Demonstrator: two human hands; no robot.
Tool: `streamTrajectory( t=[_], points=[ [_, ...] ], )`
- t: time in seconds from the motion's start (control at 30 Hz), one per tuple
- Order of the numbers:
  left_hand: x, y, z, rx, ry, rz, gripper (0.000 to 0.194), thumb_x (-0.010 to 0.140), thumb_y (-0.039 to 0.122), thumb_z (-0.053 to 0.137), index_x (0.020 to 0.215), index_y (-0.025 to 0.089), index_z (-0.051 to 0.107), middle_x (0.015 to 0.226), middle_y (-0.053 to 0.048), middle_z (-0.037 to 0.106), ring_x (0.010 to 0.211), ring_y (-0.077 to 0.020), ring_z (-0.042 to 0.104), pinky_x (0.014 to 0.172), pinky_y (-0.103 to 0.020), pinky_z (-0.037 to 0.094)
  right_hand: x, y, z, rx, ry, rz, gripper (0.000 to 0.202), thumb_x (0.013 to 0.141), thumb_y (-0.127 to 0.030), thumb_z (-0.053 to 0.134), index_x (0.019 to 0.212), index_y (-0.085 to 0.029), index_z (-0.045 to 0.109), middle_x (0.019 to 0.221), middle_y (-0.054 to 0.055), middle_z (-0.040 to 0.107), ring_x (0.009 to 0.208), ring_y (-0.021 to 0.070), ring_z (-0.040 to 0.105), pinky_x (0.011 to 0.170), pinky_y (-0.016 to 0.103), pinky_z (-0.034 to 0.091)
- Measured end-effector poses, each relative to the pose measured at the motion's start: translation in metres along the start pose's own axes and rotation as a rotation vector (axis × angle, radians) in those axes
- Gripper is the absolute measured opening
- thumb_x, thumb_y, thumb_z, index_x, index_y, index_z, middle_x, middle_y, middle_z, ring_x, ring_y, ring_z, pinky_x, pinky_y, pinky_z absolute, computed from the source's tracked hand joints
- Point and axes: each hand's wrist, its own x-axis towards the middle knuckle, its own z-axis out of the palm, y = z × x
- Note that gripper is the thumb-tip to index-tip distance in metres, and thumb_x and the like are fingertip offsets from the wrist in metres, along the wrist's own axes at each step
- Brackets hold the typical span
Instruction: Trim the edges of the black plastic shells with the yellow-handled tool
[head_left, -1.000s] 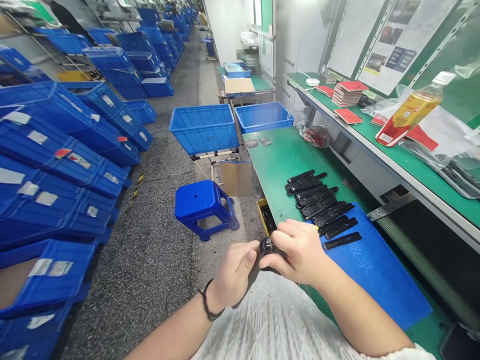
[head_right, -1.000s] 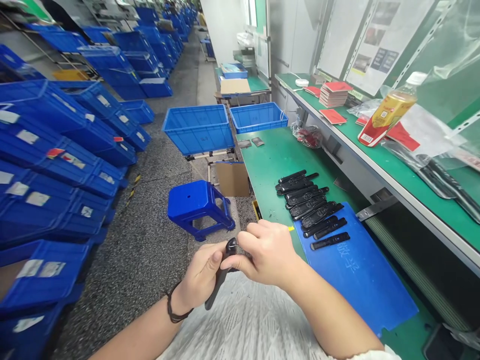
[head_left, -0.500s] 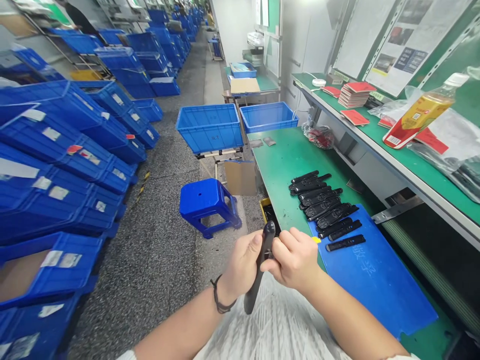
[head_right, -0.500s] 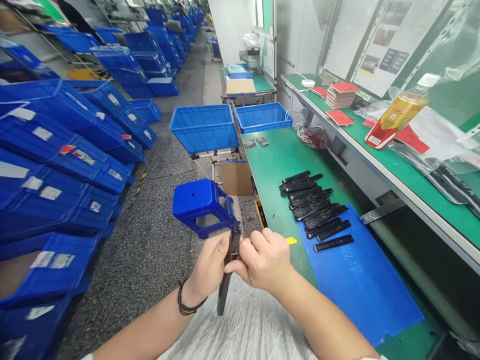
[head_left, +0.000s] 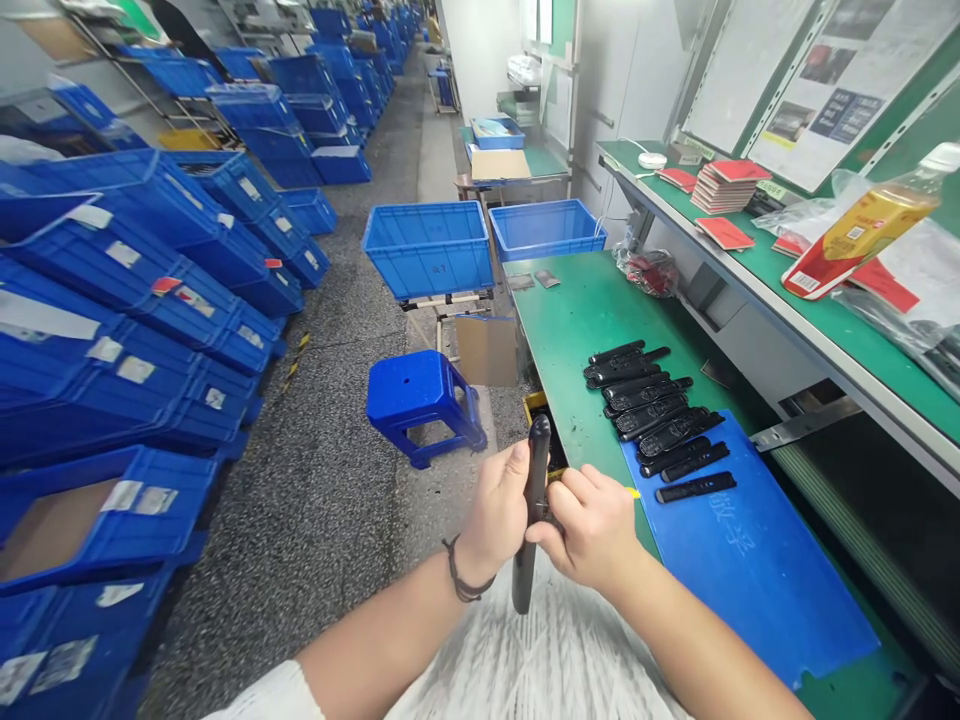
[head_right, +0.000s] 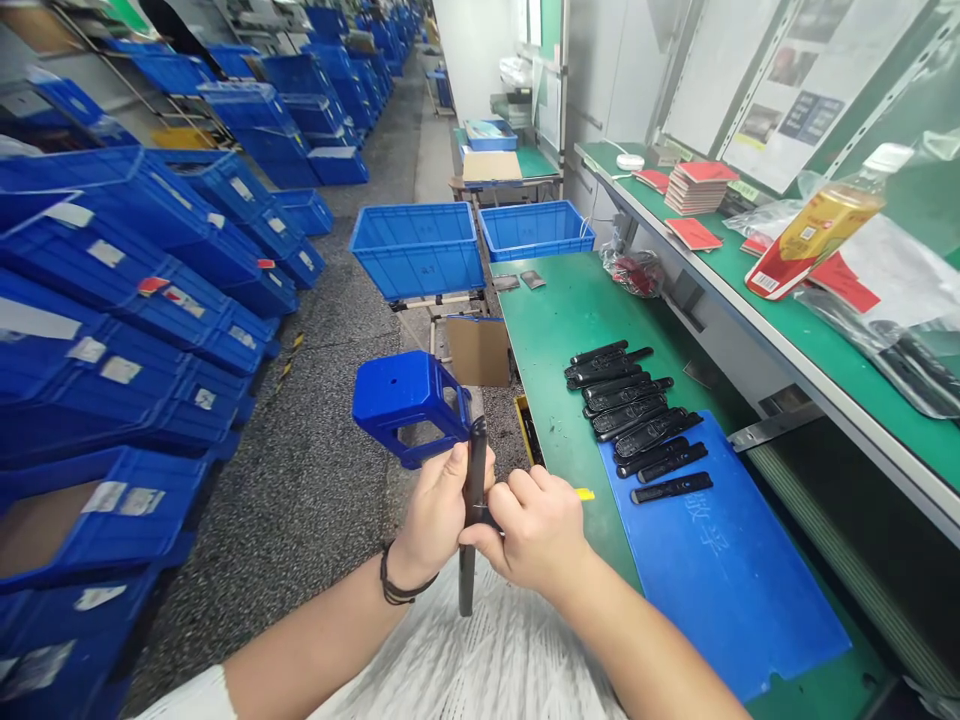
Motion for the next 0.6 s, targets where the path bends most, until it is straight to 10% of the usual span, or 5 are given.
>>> streamTrajectory(
  t=[0.6],
  points=[
    [0.006, -0.015, 0.009, -0.193, 0.095, -0.11, 0.065, 0.097, 0.078, 0.044, 0.066, 0.02, 0.048, 0.059, 0.002, 0.043, 0.053, -0.0117, 0.036, 0.051, -0.028, 0.029, -0.006, -0.001, 0.004, -0.05, -0.014, -0.01, 0.068, 0.107, -0.068, 0.021, 0.069, -0.021, 0.052, 0.067, 0.002, 0.048, 0.065, 0.0183, 0.032, 0.063, 0.036, 0.021]
  ],
)
